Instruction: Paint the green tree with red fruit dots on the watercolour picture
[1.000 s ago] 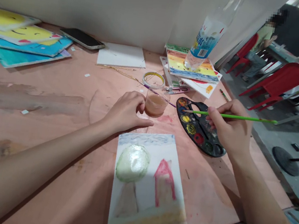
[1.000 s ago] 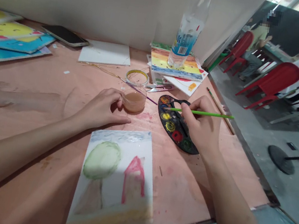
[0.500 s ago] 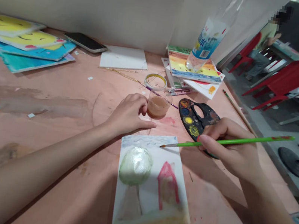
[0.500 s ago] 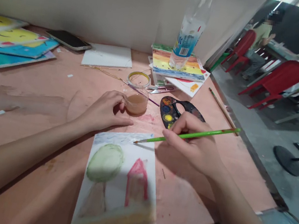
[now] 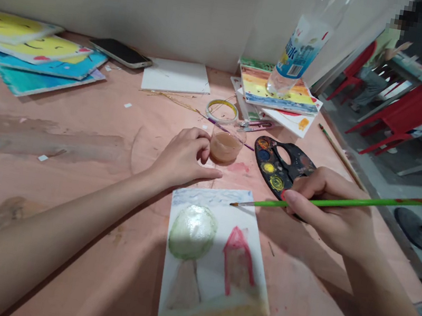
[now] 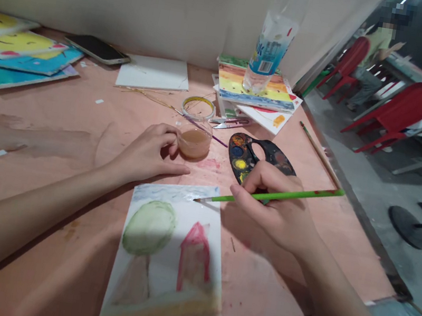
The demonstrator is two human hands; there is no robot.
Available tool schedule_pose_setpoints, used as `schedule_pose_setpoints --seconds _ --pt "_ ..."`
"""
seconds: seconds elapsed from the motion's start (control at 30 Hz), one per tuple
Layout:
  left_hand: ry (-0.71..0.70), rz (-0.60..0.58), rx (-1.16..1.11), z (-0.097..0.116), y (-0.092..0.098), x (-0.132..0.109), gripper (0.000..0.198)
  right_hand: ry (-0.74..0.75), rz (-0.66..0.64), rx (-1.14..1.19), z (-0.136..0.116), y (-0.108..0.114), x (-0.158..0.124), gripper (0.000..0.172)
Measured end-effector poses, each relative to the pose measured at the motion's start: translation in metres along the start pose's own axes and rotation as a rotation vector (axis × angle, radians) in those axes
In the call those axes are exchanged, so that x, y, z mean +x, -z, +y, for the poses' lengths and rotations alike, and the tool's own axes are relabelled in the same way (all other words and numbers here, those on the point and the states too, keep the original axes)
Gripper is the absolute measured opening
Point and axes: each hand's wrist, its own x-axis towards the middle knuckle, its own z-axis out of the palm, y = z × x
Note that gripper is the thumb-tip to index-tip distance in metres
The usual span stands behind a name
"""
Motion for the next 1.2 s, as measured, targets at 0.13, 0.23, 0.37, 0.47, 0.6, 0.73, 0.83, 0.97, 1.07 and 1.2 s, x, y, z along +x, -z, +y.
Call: schedule_pose_setpoints --seconds 0.13,0.23,0.37,0.47,0.6,0.73,0.83,0.97,1.07,1.2 --pt "-0.001 -0.006 -0.001 0.0 -0.001 0.0 0.045 0.01 0.005 -0.022 -0.001 0.001 0.0 0.027" --pt "-0.008 -0.001 0.001 0.0 -0.001 0.0 0.044 0.02 0.004 -0.002 -0.001 0.002 0.001 0.027" --pt "0.008 -0.002 -0.008 0.001 -0.001 0.001 0.044 0.022 0.013 -0.014 0.0 0.003 0.001 0.027" --pt "0.011 -0.008 -0.009 0.001 -0.001 0.001 0.044 0.017 0.043 -0.027 0.0 0.005 0.001 0.028" --pt "-0.005 -0.005 0.01 -0.001 -0.001 0.002 0.043 0.006 0.061 -0.026 -0.001 0.007 0.002 0.03" --pt "-0.004 -0.009 0.02 -0.002 -0.001 0.001 0.043 0.013 0.058 -0.037 -0.002 0.008 0.004 0.03" --pt "0.012 -0.017 0.016 0.0 0.0 0.001 0.044 0.011 0.059 -0.027 -0.002 0.01 0.004 0.03" --pt "0.025 -0.025 0.013 0.003 0.001 0.002 0.044 0.008 0.057 -0.032 -0.002 0.014 0.004 0.031" --pt "0.013 -0.022 0.011 0.002 0.001 0.001 0.044 -0.012 0.109 0.009 0.001 0.013 0.002 0.03" --pt "0.008 -0.016 0.019 0.001 -0.001 0.001 0.044 -0.066 0.08 0.027 0.001 0.007 0.0 0.025"
